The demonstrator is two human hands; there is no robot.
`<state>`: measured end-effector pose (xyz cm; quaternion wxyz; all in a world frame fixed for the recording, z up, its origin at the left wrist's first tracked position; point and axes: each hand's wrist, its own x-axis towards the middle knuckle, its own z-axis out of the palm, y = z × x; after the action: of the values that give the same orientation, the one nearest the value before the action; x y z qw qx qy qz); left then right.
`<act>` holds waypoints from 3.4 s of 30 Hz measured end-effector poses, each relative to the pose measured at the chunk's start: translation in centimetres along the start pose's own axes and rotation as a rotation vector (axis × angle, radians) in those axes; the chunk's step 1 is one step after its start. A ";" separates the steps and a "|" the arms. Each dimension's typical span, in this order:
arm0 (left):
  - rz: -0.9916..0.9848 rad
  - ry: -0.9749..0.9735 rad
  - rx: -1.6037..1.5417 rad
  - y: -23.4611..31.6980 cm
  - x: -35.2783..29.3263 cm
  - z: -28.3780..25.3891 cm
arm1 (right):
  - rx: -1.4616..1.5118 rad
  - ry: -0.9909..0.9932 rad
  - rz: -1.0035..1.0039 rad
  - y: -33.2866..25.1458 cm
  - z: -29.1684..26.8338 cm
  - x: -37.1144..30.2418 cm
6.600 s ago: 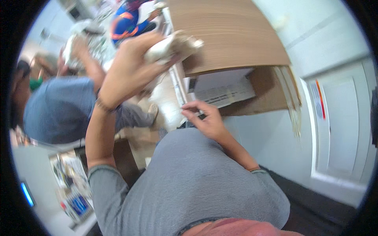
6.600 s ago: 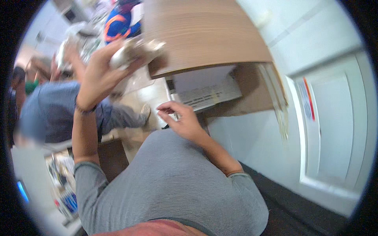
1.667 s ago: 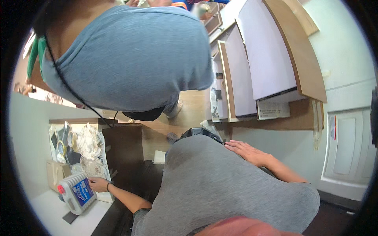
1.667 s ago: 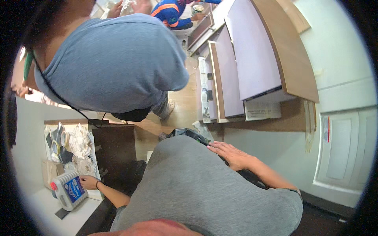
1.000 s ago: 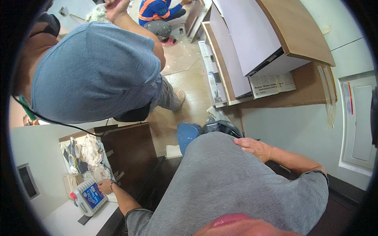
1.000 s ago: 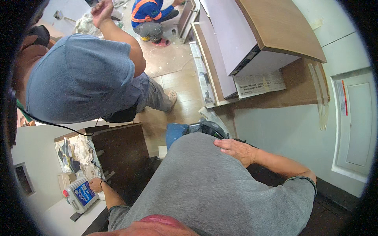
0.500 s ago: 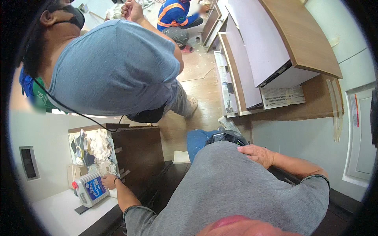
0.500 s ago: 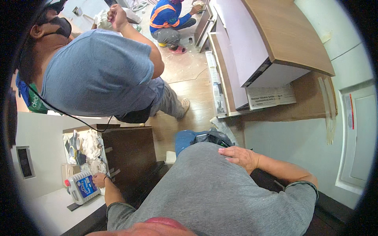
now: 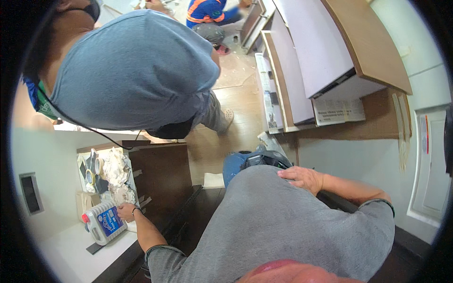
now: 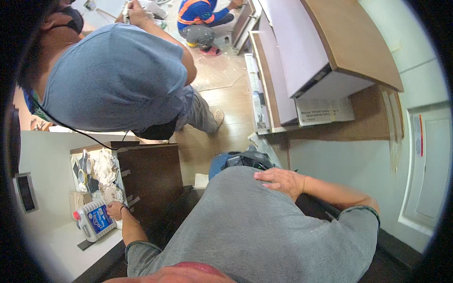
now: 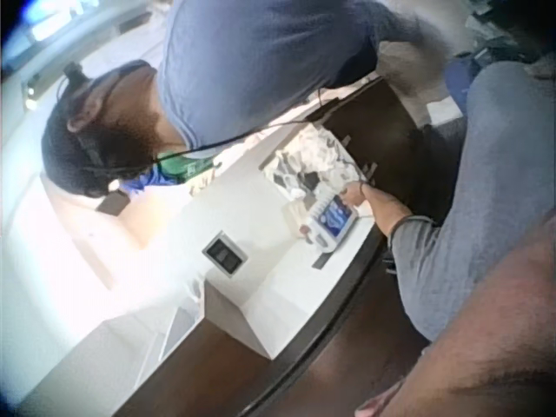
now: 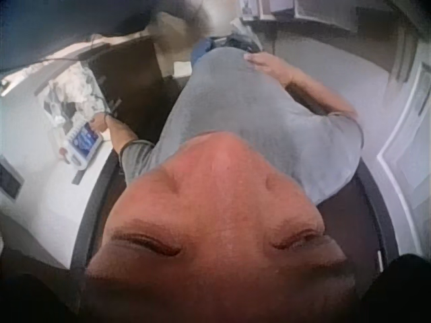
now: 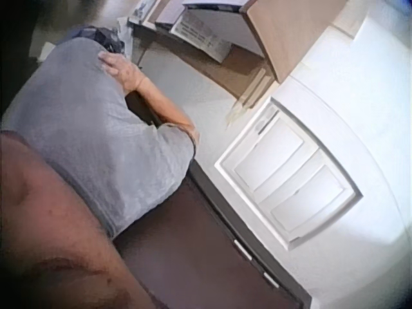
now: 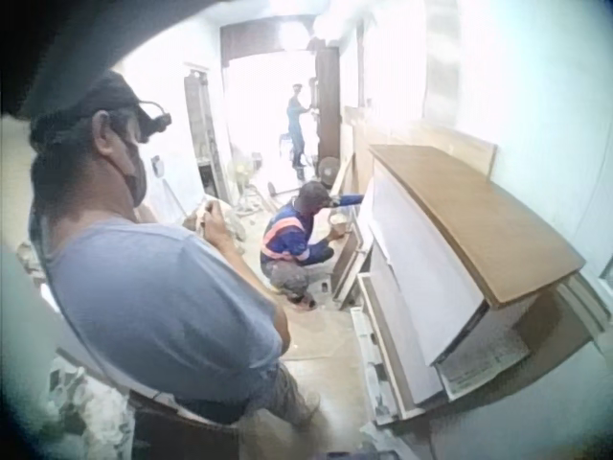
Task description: The person applies glue to a wooden cabinet edge and presses a thin strip into place. They then apply masking tape to secure the strip and wipe the surface with a cloth. Other workers are visible in the background.
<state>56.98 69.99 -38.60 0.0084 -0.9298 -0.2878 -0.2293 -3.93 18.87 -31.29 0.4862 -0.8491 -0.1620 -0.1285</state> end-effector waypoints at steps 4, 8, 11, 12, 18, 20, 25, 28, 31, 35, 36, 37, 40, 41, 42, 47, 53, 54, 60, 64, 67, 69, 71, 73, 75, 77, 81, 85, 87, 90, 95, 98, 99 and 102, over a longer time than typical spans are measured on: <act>-0.039 -0.021 -0.016 0.3 -0.4 -0.3 | 0.000 0.022 0.018 -0.9 -0.2 0.4; 0.012 -0.005 0.005 0.1 -0.1 -0.2 | -0.032 0.061 0.029 -1.6 0.0 -0.4; -0.014 -0.042 0.028 -0.2 -0.2 0.0 | -0.058 0.071 0.047 -2.0 0.1 -0.9; -0.018 -0.036 0.033 -0.4 0.1 -0.1 | -0.048 0.086 0.052 -2.1 0.3 -1.0; -0.016 -0.032 0.027 0.0 0.9 0.9 | -0.078 0.139 0.041 -2.0 1.5 -2.9; -0.010 0.008 0.008 -0.4 0.7 1.2 | -0.067 0.151 0.048 -2.3 1.4 -2.9; -0.005 -0.055 0.050 -0.9 1.4 1.0 | -0.101 0.170 0.086 -3.4 1.0 -2.9; 0.022 0.010 0.051 -0.8 1.4 1.4 | -0.114 0.163 0.064 -2.7 2.1 -4.3; 0.021 0.009 0.022 -0.3 0.6 1.0 | -0.118 0.162 0.081 -3.0 1.9 -4.5; 0.001 -0.033 0.017 0.0 0.1 0.4 | -0.124 0.158 0.082 -3.1 1.8 -4.4; 0.012 -0.023 0.016 -0.1 0.0 0.3 | -0.122 0.158 0.082 -3.1 1.7 -4.3; 0.024 -0.012 0.015 -0.2 0.0 0.1 | -0.117 0.158 0.071 -2.9 1.7 -4.3; 0.028 0.009 0.019 -0.3 -0.4 0.1 | -0.114 0.149 0.054 -2.5 1.7 -4.5; 0.023 0.005 0.022 -0.7 -0.3 0.1 | -0.117 0.138 0.050 -2.2 1.6 -4.4; 0.029 0.000 0.022 -0.2 -0.4 -0.1 | -0.123 0.136 0.054 -2.3 1.6 -4.1; 0.026 0.013 0.007 0.5 -0.6 -0.6 | -0.096 0.133 0.059 -2.2 1.0 -3.7; 0.021 0.027 0.017 0.2 -0.6 -0.5 | -0.066 0.153 0.075 -2.5 1.4 -3.6; 0.018 0.012 0.023 0.3 -0.4 -0.6 | -0.056 0.158 0.076 -2.6 1.3 -3.5; -0.003 0.009 0.027 0.7 -0.9 -0.9 | -0.075 0.131 0.091 -2.4 1.2 -3.8; 0.001 0.019 0.019 0.9 -1.0 -0.8 | -0.084 0.142 0.100 -2.6 1.3 -3.9; 0.005 0.046 0.021 0.2 -0.4 -0.1 | -0.080 0.147 0.091 -2.7 1.0 -3.6; 0.007 0.045 0.015 0.3 -0.4 0.0 | -0.086 0.144 0.086 -2.5 1.0 -3.7; 0.020 0.048 0.016 0.3 -0.4 0.0 | -0.089 0.144 0.087 -2.5 1.0 -3.7; 0.013 0.043 0.015 0.4 -0.5 -0.1 | -0.086 0.146 0.091 -2.6 1.1 -3.7; -0.017 0.033 0.010 0.7 -0.5 -0.3 | -0.080 0.152 0.092 -2.6 1.1 -3.8; 0.000 0.057 0.008 0.7 -0.7 -0.3 | -0.078 0.148 0.093 -2.6 1.1 -3.8; 0.011 0.093 -0.011 0.6 -1.0 -0.3 | -0.064 0.136 0.095 -2.4 1.0 -4.0; 0.043 0.020 0.040 0.4 -1.3 -0.2 | -0.077 0.132 0.103 -2.4 1.0 -4.0; 0.029 -0.020 0.021 0.8 -0.5 0.4 | -0.069 0.131 0.060 -1.8 1.0 -3.7; 0.087 0.069 -0.022 -1.8 2.8 2.7 | -0.063 0.115 0.041 -1.2 0.8 -3.7; 0.079 0.120 -0.035 -2.1 2.2 2.6 | -0.108 0.068 0.118 -0.6 1.5 -5.1; 0.011 0.111 -0.035 -0.4 -0.1 1.3 | -0.121 0.066 0.149 -0.6 1.2 -5.0; 0.001 0.106 -0.041 -0.8 0.1 1.3 | -0.122 0.061 0.153 -0.3 1.1 -4.9; 0.019 0.122 -0.077 0.0 0.1 1.3 | -0.175 0.071 0.240 0.1 1.5 -5.8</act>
<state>57.64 70.22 -39.70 -0.0077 -0.9164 -0.2690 -0.2964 -9.11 19.27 -34.26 0.4277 -0.8963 -0.0301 -0.1130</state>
